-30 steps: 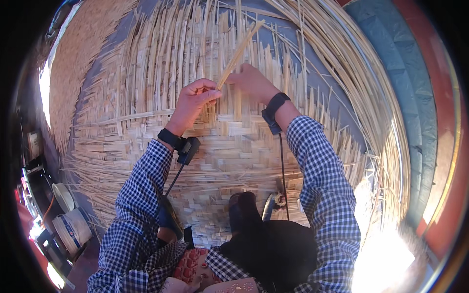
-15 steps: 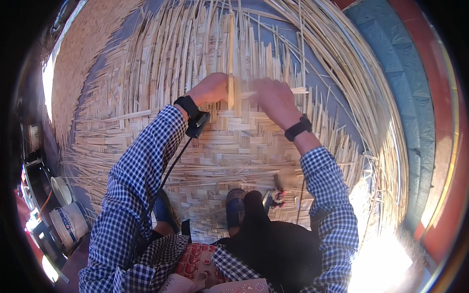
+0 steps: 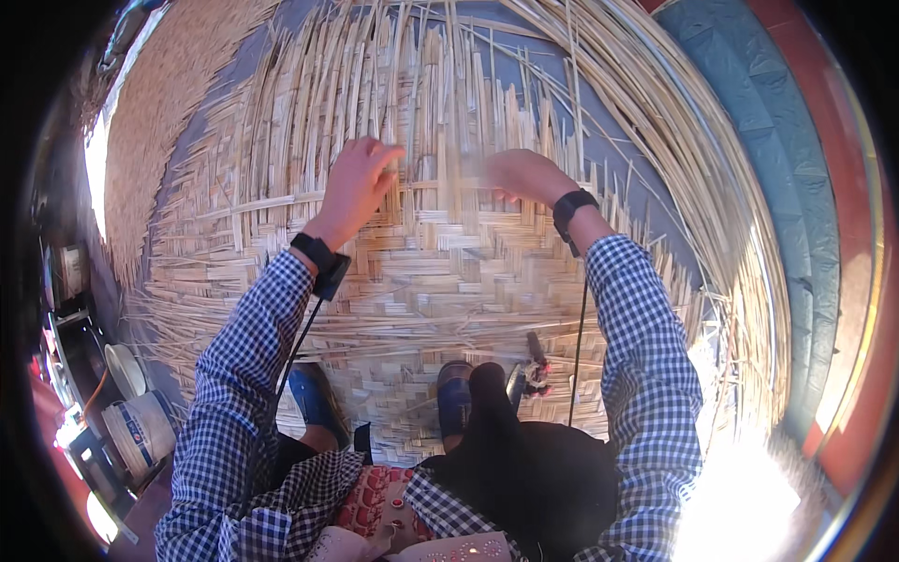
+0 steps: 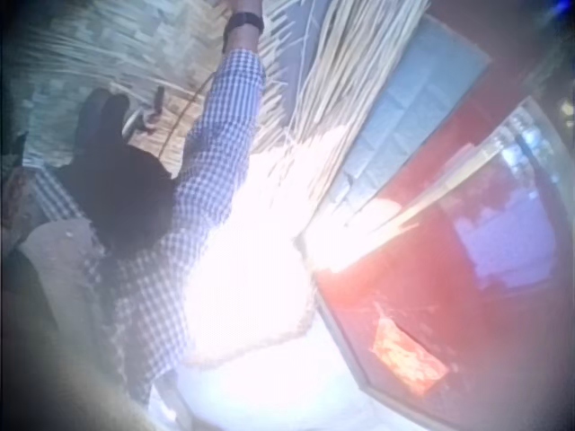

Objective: Weaving thin strips of bamboo together to construct a large floor mat.

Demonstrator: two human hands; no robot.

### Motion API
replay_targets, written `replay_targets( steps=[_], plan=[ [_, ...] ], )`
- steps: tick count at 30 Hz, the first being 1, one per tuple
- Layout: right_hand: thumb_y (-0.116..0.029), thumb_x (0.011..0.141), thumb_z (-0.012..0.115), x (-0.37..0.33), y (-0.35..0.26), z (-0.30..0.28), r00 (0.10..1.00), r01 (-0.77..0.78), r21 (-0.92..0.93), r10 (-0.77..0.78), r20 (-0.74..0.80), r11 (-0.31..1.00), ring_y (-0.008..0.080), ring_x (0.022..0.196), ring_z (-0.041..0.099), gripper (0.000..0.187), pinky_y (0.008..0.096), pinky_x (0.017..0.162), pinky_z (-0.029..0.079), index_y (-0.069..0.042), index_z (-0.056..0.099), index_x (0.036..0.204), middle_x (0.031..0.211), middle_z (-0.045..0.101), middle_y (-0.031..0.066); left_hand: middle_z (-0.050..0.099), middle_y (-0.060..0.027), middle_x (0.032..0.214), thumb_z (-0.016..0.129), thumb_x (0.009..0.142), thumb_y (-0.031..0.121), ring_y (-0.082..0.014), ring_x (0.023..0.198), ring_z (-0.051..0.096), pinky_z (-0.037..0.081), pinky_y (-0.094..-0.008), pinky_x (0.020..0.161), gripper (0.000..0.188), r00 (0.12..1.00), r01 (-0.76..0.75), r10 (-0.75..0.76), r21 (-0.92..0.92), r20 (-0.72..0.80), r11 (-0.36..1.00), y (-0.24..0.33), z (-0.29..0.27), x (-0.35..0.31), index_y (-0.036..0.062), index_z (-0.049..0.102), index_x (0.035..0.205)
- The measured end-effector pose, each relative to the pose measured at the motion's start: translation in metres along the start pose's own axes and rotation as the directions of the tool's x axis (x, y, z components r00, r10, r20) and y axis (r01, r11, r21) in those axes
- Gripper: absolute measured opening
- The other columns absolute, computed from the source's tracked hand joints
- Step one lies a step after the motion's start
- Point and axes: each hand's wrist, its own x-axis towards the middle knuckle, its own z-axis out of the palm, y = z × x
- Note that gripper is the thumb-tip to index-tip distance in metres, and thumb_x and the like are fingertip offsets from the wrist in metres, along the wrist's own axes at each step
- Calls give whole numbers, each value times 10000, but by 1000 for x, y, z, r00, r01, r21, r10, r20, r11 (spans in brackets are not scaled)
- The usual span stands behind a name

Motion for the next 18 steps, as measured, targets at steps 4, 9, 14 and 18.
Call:
replay_targets(
  steps=[4, 9, 14, 18],
  plan=[
    [-242, 973, 604, 10, -15, 5, 1000, 19, 142, -21, 10, 990, 101, 638, 583, 221, 255, 560, 469, -47, 637, 875, 710, 600, 15, 513, -107, 1069, 691, 870, 188, -305, 1064, 493, 418, -440, 936, 423, 988, -156, 147, 332, 54, 930, 1, 5, -38, 149, 592, 1279],
    [-261, 942, 610, 12, -11, 18, 821, 376, -507, -532, -206, 776, 225, 701, 657, 190, 373, 674, 518, -83, 654, 891, 797, 675, 82, 476, -112, 1123, 703, 848, 374, -312, 1120, 451, 376, -472, 969, 597, 987, -113, 61, 359, 151, 927, 1, 17, -47, 179, 531, 1386],
    [-316, 907, 621, 4, -19, 35, 960, 121, -554, -238, -144, 824, 309, 826, 657, 234, 434, 714, 508, -85, 647, 883, 841, 682, 116, 459, -112, 1110, 678, 834, 478, -309, 1080, 441, 364, -480, 952, 670, 988, -40, -24, 393, 155, 919, 14, 24, -59, 178, 511, 1410],
    [-358, 894, 632, -28, -15, 48, 962, 61, -618, -212, -173, 784, 308, 844, 656, 267, 448, 713, 505, -92, 624, 873, 830, 677, 91, 476, -118, 1078, 706, 820, 453, -312, 1041, 454, 391, -477, 914, 682, 966, -85, -11, 354, 260, 931, 22, 12, -72, 178, 509, 1412]
  ],
)
